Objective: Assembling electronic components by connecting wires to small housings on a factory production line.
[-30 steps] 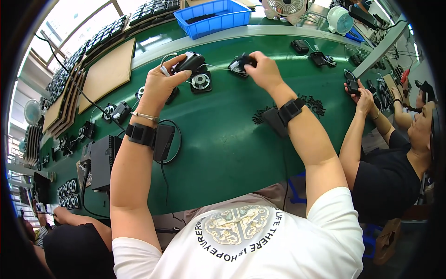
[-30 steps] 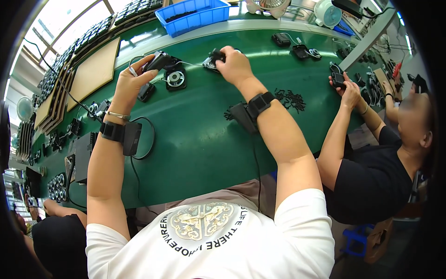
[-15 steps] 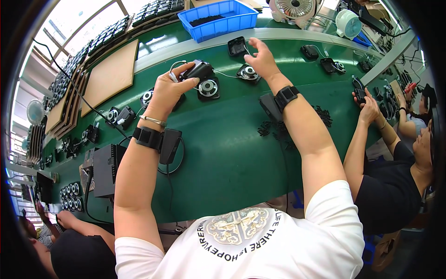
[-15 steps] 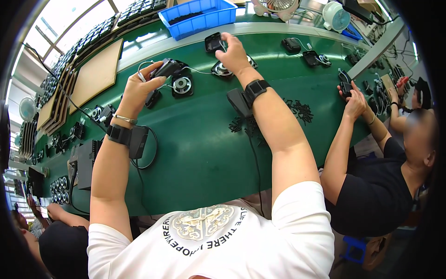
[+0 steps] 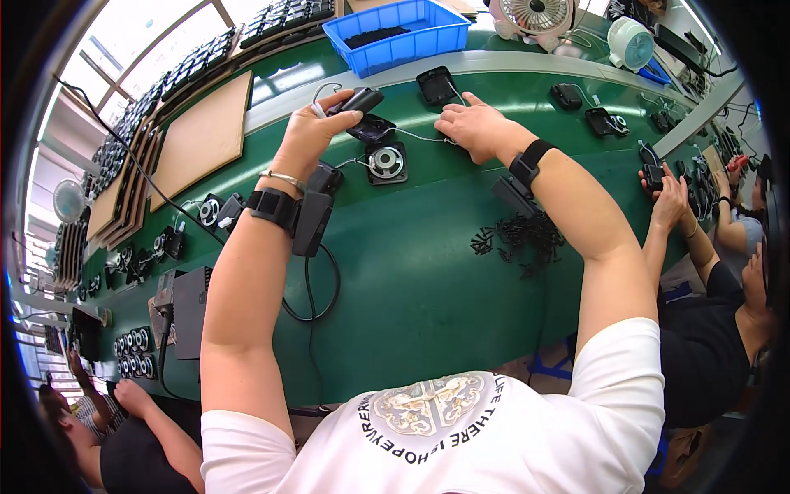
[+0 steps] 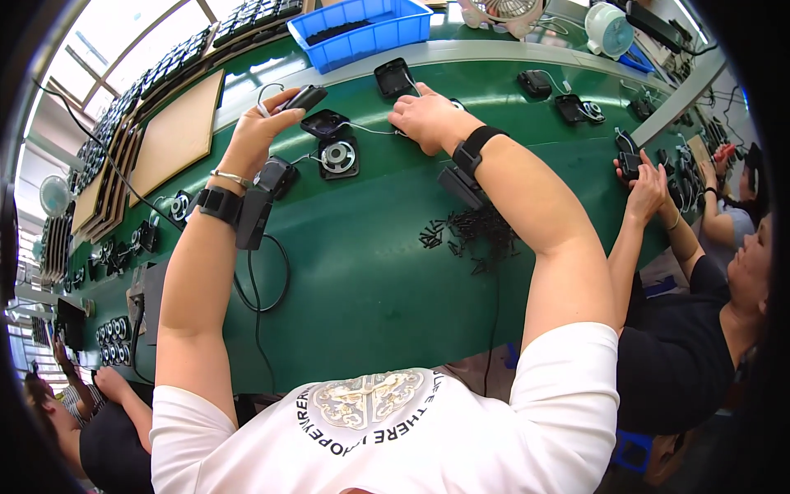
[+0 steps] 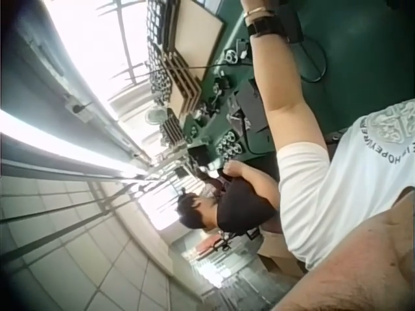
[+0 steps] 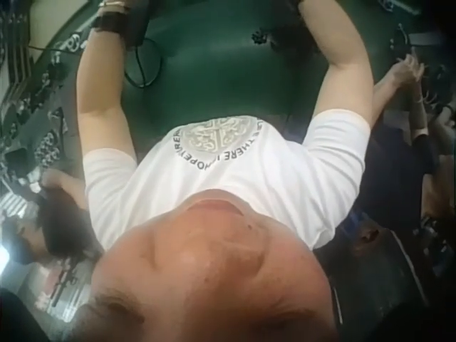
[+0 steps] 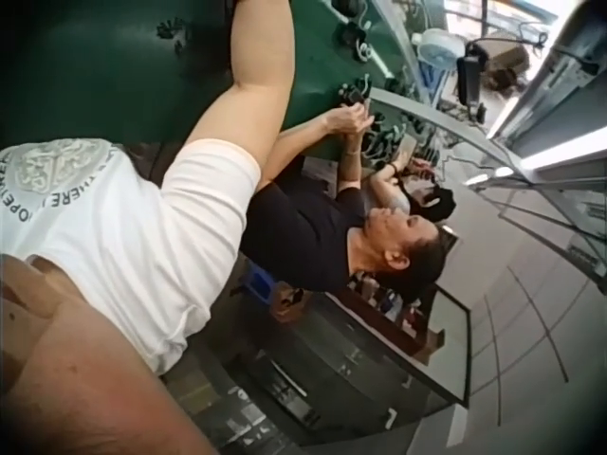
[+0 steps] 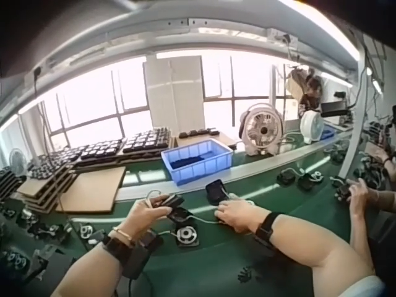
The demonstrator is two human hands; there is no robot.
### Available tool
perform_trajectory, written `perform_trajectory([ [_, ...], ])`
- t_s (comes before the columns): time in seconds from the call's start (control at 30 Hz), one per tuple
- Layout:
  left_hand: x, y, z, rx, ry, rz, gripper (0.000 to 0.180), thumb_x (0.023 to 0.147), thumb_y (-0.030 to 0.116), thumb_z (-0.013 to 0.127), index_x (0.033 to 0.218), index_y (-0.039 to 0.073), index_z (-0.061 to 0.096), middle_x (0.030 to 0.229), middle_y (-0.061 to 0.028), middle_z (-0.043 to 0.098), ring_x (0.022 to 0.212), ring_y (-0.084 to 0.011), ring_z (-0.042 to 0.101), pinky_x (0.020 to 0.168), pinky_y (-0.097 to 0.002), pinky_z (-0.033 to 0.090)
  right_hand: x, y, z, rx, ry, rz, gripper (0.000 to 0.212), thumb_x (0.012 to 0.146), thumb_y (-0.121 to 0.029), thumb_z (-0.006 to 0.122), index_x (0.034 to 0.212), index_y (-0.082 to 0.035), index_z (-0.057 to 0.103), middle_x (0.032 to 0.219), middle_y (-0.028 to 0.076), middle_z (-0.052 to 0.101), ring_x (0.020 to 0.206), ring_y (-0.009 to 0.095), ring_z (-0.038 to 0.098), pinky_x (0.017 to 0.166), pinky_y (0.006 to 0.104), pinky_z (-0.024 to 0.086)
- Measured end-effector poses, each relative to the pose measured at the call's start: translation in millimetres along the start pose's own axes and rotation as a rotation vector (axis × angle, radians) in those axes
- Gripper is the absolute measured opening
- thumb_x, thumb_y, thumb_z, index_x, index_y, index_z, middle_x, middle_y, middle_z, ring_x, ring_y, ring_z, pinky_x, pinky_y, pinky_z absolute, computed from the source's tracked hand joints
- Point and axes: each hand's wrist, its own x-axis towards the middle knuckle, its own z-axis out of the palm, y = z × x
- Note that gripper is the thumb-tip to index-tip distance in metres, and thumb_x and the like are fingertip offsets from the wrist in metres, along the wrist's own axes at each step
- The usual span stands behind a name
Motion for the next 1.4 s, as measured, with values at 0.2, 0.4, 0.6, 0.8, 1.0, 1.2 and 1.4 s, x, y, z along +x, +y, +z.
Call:
perform_trajectory([
  [0.2, 46.9, -0.6, -12.7, 0.009, 0.017, -0.007, 0.052, 0.077, 0.016, 0.08, 0.126, 0.004, 0.066, 0.102, -0.0017, 0.067, 0.09, -0.0109, 0.059, 0.086, -0.0246, 0.046, -8.7, -22.9, -20.0, 0.807, 0.362, -0.008, 0.08, 0.068, -0.028, 0.075, 0.136, 0.0, 0.044, 0.124, 0.015, 0.054, 0.122, 0.029, 0.052, 0.107, 0.039, 0.04],
  [0.4, 63.2, -2.9, -29.8, 0.001, 0.092, -0.015, 0.052, 0.079, 0.02, 0.079, 0.127, 0.005, 0.065, 0.094, 0.0015, 0.065, 0.08, -0.0081, 0.056, 0.073, -0.0217, 0.044, 36.6, -72.4, -41.4, 1.824, 0.413, -0.078, 0.068, 0.08, -0.025, 0.07, 0.137, 0.0, 0.044, 0.117, 0.011, 0.055, 0.106, 0.025, 0.061, 0.098, 0.0377, 0.049],
  [0.6, 62.5, 4.2, -23.6, -0.098, 0.107, -0.031, 0.052, 0.08, 0.021, 0.079, 0.128, 0.007, 0.065, 0.082, 0.0063, 0.059, 0.071, -0.0028, 0.049, 0.06, -0.0179, 0.036, 9.9, -68.7, -50.9, 2.233, 0.411, -0.25, 0.063, 0.084, -0.02, 0.067, 0.139, 0.0, 0.041, 0.115, 0.011, 0.056, 0.1, 0.023, 0.064, 0.095, 0.0384, 0.052],
  [0.8, 65.9, -28.6, -23.5, -0.089, 0.018, -0.016, 0.052, 0.079, 0.02, 0.079, 0.127, 0.006, 0.066, 0.087, 0.0034, 0.063, 0.074, -0.0057, 0.053, 0.064, -0.0192, 0.041, -47.8, -128.7, -57.6, 2.243, 0.508, -0.509, 0.065, 0.082, -0.016, 0.069, 0.139, -0.002, 0.041, 0.118, 0.01, 0.056, 0.108, 0.021, 0.061, 0.102, 0.039, 0.049],
  [1.0, 82.1, -59.3, 21.6, 0.127, -0.146, 0.052, 0.051, 0.078, 0.023, 0.079, 0.125, 0.007, 0.068, 0.101, -0.004, 0.069, 0.085, -0.0136, 0.062, 0.08, -0.0263, 0.048, -99.9, -181.1, -14.5, 1.827, 0.376, -0.268, 0.073, 0.074, -0.016, 0.075, 0.138, 0.001, 0.043, 0.119, 0.014, 0.053, 0.109, 0.022, 0.059, 0.099, 0.0367, 0.048],
  [1.2, 73.5, -45.5, 77.2, 0.382, -0.28, 0.086, 0.047, 0.079, 0.021, 0.078, 0.125, 0.011, 0.069, 0.101, -0.0011, 0.069, 0.086, -0.0103, 0.059, 0.082, -0.0255, 0.048, -141.2, -206.3, 3.1, 1.263, 0.539, -0.14, 0.076, 0.067, -0.016, 0.077, 0.134, 0.002, 0.047, 0.12, 0.021, 0.052, 0.105, 0.034, 0.06, 0.091, 0.0382, 0.051],
  [1.4, 65.8, -37.0, 118.3, 0.649, -0.395, 0.171, 0.049, 0.075, 0.028, 0.079, 0.123, 0.016, 0.07, 0.11, -0.0073, 0.07, 0.097, -0.021, 0.064, 0.09, -0.0321, 0.049, -146.2, -215.5, 17.5, 1.089, 0.652, -0.115, 0.077, 0.062, -0.015, 0.077, 0.132, 0.001, 0.048, 0.121, 0.022, 0.052, 0.103, 0.039, 0.059, 0.086, 0.0418, 0.053],
])
